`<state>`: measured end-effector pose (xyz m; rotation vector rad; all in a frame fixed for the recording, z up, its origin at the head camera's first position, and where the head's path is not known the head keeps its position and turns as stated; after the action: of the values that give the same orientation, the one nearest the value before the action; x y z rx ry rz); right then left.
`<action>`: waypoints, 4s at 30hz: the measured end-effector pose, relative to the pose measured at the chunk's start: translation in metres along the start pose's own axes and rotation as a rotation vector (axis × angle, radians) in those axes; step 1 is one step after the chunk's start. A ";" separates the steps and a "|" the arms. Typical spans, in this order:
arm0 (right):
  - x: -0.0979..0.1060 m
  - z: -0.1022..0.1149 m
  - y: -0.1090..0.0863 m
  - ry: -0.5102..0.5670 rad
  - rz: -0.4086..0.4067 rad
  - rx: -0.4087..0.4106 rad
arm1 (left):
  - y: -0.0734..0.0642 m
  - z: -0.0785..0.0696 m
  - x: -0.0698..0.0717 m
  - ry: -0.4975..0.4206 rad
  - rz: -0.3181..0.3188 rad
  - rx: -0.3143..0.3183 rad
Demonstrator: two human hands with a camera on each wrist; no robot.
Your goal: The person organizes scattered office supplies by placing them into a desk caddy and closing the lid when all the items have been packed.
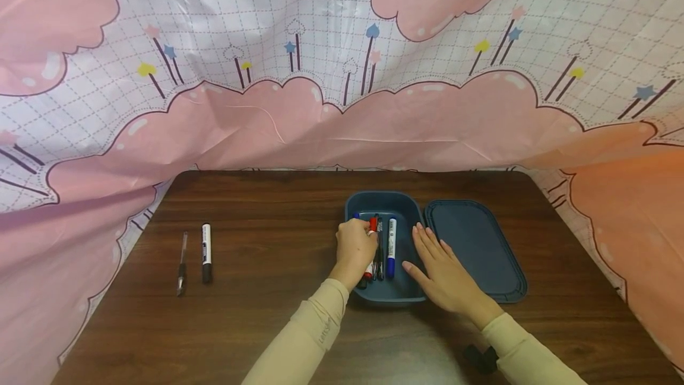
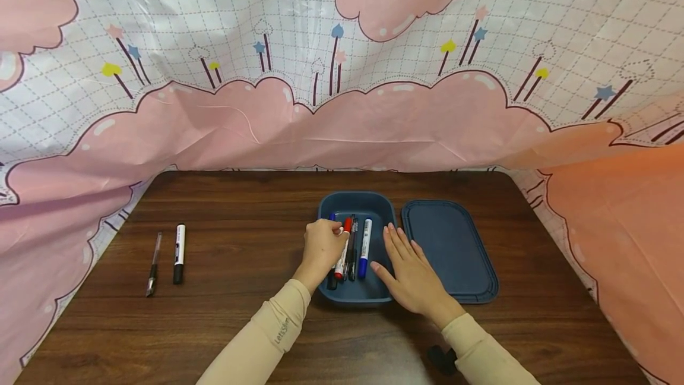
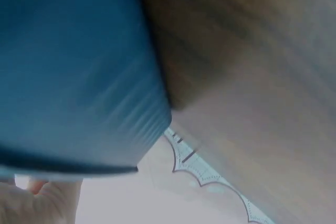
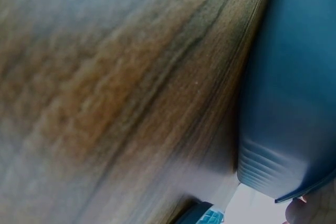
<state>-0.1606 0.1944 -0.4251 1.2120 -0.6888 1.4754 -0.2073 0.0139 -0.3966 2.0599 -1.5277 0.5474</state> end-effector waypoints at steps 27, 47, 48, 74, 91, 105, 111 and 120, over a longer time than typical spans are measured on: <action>0.001 0.001 -0.002 0.013 -0.001 0.000 | 0.056 0.027 0.153 -0.131 -0.372 -0.161; -0.001 -0.002 -0.001 0.007 0.005 0.002 | 0.054 0.146 0.224 0.124 -0.360 0.239; -0.001 -0.002 -0.001 0.007 0.004 0.002 | 0.053 0.152 0.225 0.139 -0.354 0.254; -0.001 0.000 -0.001 0.009 0.009 0.005 | 0.030 0.205 0.214 0.383 -0.210 0.188; -0.001 0.000 -0.002 0.015 0.004 0.003 | 0.033 0.207 0.212 0.440 -0.188 0.182; -0.002 0.000 -0.001 0.008 0.001 0.002 | 0.033 0.193 0.218 0.405 -0.192 0.148; -0.003 -0.001 -0.001 0.009 -0.001 -0.003 | 0.037 0.162 0.228 0.305 -0.259 0.125; -0.003 -0.001 -0.003 0.020 0.005 -0.008 | 0.037 0.112 0.237 0.244 -0.300 0.080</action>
<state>-0.1587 0.1948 -0.4287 1.1891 -0.6839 1.4857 -0.1735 -0.2424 -0.3374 2.1400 -1.0504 0.7200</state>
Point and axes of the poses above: each hand's wrist, its own y-axis towards the middle knuckle, its own x-axis out of the back of the hand, z = x × y, the point moved 4 cm from there along y, towards the middle knuckle, and after that the axes turned 7 degrees about -z, right-handed, at the moved point
